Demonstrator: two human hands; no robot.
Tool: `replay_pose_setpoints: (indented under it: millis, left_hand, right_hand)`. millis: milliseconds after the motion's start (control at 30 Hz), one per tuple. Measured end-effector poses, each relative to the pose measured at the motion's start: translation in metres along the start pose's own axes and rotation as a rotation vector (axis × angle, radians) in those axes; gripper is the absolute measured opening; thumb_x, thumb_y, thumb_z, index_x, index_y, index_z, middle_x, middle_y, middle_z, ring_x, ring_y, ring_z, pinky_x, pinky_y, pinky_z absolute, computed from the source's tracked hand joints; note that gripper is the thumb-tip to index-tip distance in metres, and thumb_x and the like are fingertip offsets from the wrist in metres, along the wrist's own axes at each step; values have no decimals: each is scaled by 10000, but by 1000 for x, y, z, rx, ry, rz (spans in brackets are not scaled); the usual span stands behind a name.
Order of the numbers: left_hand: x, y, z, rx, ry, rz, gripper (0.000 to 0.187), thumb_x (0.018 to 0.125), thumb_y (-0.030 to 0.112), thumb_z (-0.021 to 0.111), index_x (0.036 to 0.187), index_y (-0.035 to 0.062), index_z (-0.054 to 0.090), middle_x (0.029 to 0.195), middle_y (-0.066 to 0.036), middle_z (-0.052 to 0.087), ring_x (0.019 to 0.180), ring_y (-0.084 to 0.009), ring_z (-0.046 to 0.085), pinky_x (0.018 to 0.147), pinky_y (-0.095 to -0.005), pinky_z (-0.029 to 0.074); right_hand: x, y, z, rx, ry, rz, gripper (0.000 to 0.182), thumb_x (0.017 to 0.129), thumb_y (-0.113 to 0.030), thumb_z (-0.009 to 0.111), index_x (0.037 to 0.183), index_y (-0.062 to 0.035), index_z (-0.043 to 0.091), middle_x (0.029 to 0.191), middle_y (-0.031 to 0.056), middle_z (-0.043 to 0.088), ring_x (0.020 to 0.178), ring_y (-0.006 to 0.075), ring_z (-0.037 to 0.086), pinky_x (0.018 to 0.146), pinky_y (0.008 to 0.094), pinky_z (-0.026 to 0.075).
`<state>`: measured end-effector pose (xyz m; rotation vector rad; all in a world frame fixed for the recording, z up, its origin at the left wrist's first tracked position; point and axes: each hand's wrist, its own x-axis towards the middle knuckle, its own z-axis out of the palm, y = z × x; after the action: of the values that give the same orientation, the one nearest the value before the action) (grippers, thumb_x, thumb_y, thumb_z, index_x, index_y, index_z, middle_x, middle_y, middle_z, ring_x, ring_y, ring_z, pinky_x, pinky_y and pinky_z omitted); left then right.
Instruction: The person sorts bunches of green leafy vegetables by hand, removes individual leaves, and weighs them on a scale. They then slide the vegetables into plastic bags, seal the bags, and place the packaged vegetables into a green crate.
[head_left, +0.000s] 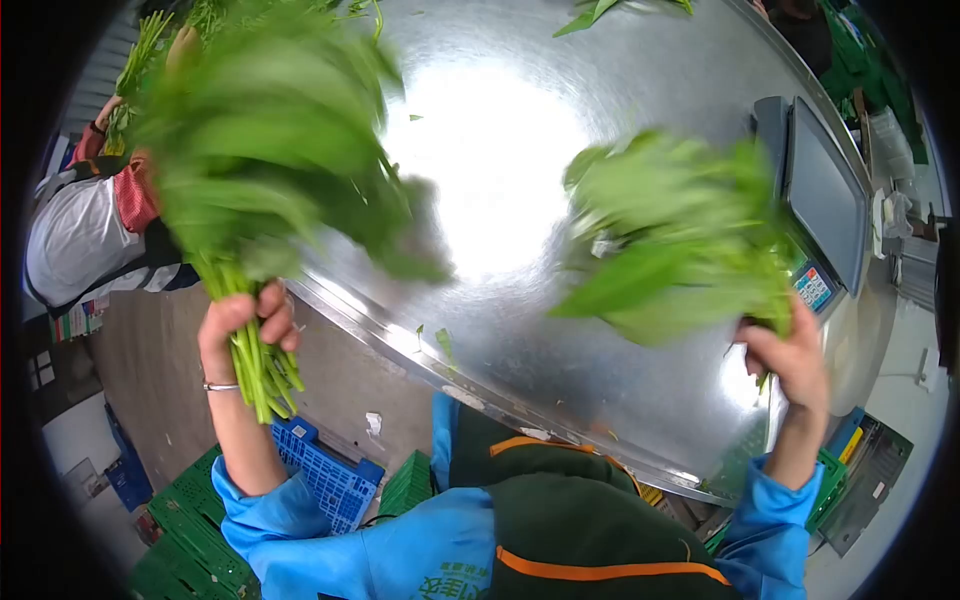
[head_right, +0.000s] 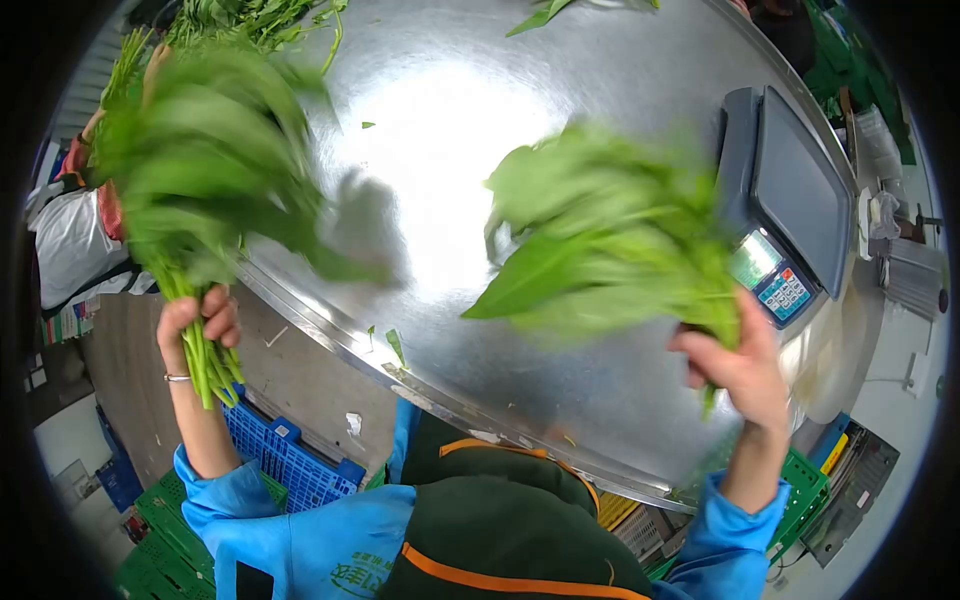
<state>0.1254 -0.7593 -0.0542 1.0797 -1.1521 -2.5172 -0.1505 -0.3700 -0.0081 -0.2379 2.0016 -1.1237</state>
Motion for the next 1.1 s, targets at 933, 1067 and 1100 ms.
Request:
replay_pose_setpoints:
  millis: [933,1067,1100]
  left_hand:
    - [7,-215,144,67,-408,-197,518,828,195,545,1285,17,376,1234,-115,472,1094,-185,480,945,-342,381]
    - [0,-227,130,-375,-416,-582,509,817,141,503,1291,19,363,1287,-109,431,1164,-206,437,984,-371,352]
    - [4,-233,126,-376,-408,-592,509,817,141,503,1291,19,363,1287,-109,431,1164,-206,437,984,-371,352]
  right_hand:
    - [6,80,147,711,100,166,272,863,-295,543,986,-53,521,863,42,557,797,155,540,705,284,453]
    - [4,105,132,1005,-40,519,283,871,-261,523,1028,-26,498,857,75,563,788,162,551,696,287,460]
    - [3,108,132,1008,-39,531,283,871,-261,523,1028,-26,498,857,75,563,788,162,551,696,287,460]
